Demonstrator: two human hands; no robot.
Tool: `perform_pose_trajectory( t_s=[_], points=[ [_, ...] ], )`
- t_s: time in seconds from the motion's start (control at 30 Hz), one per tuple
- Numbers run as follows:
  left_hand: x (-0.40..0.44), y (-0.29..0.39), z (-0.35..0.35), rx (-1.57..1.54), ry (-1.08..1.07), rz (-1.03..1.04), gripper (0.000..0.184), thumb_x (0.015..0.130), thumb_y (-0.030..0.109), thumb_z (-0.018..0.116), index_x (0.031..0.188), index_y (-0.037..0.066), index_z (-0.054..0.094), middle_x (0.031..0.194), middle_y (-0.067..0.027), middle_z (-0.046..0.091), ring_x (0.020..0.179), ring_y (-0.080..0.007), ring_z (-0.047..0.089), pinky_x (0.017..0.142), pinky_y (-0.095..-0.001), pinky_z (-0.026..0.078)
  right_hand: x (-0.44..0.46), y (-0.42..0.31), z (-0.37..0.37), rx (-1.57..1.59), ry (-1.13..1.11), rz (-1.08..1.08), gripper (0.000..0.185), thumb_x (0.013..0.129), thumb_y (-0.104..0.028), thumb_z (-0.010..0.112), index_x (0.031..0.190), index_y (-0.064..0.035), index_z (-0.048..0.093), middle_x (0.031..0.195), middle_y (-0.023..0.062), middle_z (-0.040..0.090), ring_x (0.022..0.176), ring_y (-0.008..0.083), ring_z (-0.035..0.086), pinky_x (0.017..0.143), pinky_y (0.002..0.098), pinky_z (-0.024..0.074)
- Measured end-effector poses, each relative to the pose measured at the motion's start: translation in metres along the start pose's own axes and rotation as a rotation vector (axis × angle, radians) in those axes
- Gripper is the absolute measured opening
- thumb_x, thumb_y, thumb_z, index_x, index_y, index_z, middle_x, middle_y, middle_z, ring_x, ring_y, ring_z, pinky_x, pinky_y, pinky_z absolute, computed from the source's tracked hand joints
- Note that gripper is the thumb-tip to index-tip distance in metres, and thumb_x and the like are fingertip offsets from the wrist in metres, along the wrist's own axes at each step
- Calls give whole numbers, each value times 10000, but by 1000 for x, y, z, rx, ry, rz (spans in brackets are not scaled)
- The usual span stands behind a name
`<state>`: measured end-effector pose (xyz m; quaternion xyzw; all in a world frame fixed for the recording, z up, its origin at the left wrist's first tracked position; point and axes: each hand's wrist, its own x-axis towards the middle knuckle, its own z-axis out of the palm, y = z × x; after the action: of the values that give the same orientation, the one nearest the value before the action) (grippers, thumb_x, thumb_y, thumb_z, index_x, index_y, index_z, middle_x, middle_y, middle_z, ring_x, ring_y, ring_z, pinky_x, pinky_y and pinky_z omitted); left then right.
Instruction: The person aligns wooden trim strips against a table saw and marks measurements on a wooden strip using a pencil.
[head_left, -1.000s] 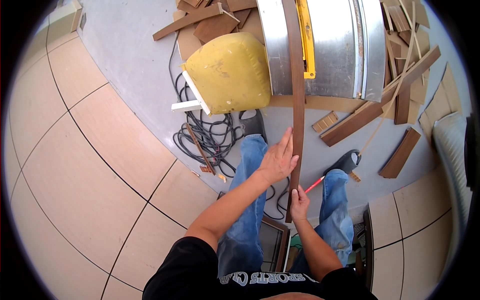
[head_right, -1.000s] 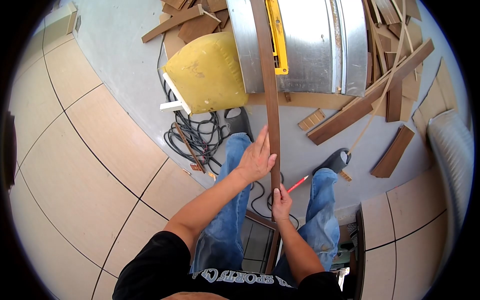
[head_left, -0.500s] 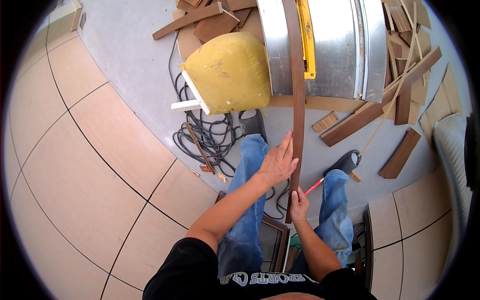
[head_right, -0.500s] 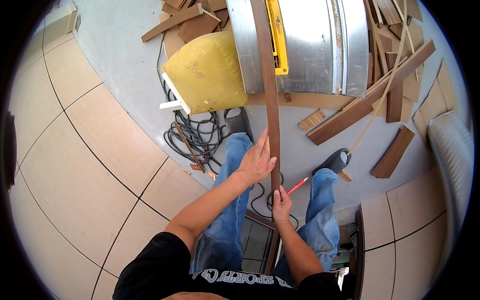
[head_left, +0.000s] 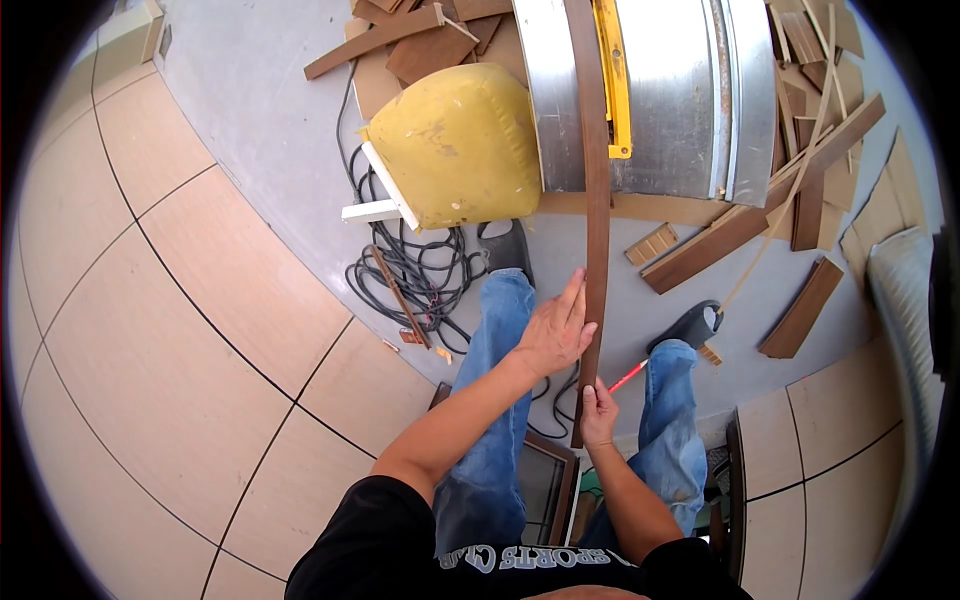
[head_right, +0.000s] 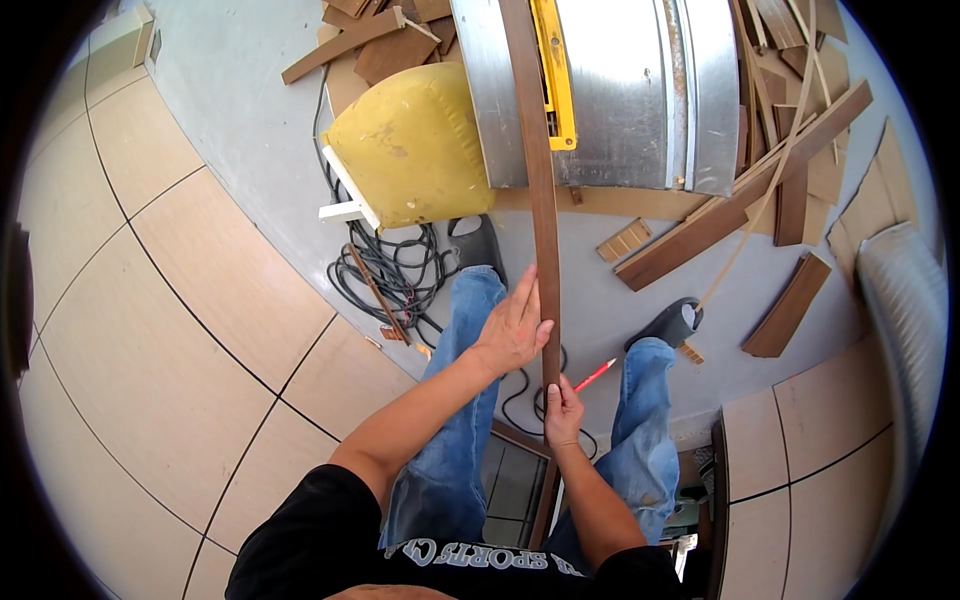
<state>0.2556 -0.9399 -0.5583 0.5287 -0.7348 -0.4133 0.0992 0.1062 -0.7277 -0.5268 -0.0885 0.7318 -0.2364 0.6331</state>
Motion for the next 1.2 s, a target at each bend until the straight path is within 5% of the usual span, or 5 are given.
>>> perform_pose_trajectory(
  t_s=[0.6,0.7,0.73,1.03,1.2],
  points=[
    [-40,23,-3,-29,-179,-74,670,948,188,703,1467,-138,432,1620,-266,347,1131,-391,649,978,-438,544,-28,37,-27,-96,-30,-12,335,1072,-168,618,1359,2,653,1063,29,703,972,117,625,895,269,506],
    [-48,29,4,-799,-146,-626,560,1026,229,670,1480,-38,478,1327,-191,672,1150,-298,684,986,-406,540,-38,14,-24,-288,-54,-109,303,1062,-176,629,1316,-15,667,1093,107,729,980,188,674,897,298,524],
    [-45,28,-5,-955,-303,-779,442,1059,188,628,1430,-24,515,1248,-115,691,1120,-169,659,980,-332,525,-39,-3,-19,-303,-67,-102,296,1062,-183,631,1304,-16,668,1080,91,722,974,188,666,884,300,523],
    [26,32,-132,-1086,202,-659,357,1060,191,640,1322,-35,554,1146,-89,705,1007,-134,666,871,-313,564,-65,-109,-18,-238,-217,-12,405,969,-184,762,1335,-45,656,984,44,705,878,113,634,819,288,532],
    [70,4,-226,-1008,478,-614,344,1083,275,608,1287,-2,594,1131,-74,717,987,-165,693,864,-354,574,-65,-127,-56,-510,-196,-248,477,906,-135,812,1335,-22,638,1013,70,734,878,130,666,833,307,550]
  ],
)
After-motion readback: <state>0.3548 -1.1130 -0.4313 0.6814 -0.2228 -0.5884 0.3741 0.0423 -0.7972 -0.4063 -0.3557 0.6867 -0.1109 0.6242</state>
